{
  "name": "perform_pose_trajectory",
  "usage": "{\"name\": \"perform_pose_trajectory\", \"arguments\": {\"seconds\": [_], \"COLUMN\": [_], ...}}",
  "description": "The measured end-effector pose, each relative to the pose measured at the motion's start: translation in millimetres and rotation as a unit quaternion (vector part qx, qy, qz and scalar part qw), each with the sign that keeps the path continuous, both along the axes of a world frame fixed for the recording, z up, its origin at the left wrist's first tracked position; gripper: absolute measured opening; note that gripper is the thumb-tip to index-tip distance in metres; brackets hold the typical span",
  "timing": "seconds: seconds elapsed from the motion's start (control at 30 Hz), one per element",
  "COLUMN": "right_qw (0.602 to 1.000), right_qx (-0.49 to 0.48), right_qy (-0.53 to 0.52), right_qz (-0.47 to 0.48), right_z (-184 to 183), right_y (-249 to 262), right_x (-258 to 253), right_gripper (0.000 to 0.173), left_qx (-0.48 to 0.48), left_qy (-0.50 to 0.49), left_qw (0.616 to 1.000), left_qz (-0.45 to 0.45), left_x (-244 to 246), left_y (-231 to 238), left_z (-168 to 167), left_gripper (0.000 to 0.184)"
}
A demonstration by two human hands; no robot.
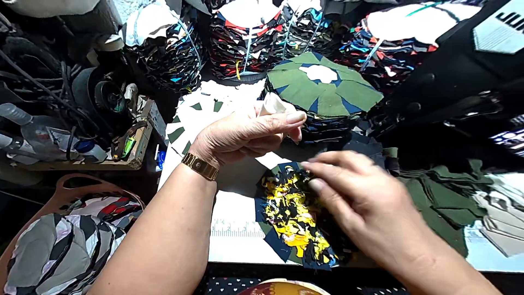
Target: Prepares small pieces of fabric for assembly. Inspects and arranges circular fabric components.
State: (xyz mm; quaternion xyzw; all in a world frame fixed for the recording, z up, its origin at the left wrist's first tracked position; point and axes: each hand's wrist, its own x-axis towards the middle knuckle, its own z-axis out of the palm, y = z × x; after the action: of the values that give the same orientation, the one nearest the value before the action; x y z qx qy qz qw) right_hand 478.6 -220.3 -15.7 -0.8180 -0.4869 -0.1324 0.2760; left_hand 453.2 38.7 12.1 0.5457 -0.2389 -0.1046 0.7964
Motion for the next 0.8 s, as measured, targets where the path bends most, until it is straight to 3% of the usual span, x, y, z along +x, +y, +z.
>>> {"name": "perform_pose_trajectory", "arguments": {"seconds": [0.1, 0.17, 0.37, 0.53, 0.67, 0.8], "right_qw": [0.992, 0.989, 0.982, 0.988, 0.987, 0.991], "right_qx": [-0.121, -0.146, -0.187, -0.141, -0.158, -0.134], "right_qy": [0.024, 0.018, -0.003, -0.058, -0.039, 0.017], "right_qz": [-0.003, -0.02, 0.017, -0.019, -0.011, 0.014], "right_z": [-25, -40, -33, -34, -46, -33], "right_y": [6, 9, 18, 33, 39, 34], "right_x": [-20, -28, -24, -48, -53, -50], "right_gripper": [0.074, 0.085, 0.085, 0.087, 0.087, 0.083], "left_qx": [-0.01, -0.012, -0.018, -0.033, -0.042, -0.039], "left_qy": [-0.003, -0.006, -0.007, -0.019, -0.022, -0.021], "left_qw": [1.0, 1.0, 1.0, 0.999, 0.999, 0.999], "left_qz": [-0.006, -0.007, -0.017, -0.002, 0.002, -0.001], "left_x": [0, 0, 1, 1, -1, 0], "left_y": [2, 2, 0, 6, 6, 5], "left_z": [-2, -2, -4, -6, -4, -5], "left_gripper": [0.02, 0.021, 0.017, 0.018, 0.019, 0.018]}}
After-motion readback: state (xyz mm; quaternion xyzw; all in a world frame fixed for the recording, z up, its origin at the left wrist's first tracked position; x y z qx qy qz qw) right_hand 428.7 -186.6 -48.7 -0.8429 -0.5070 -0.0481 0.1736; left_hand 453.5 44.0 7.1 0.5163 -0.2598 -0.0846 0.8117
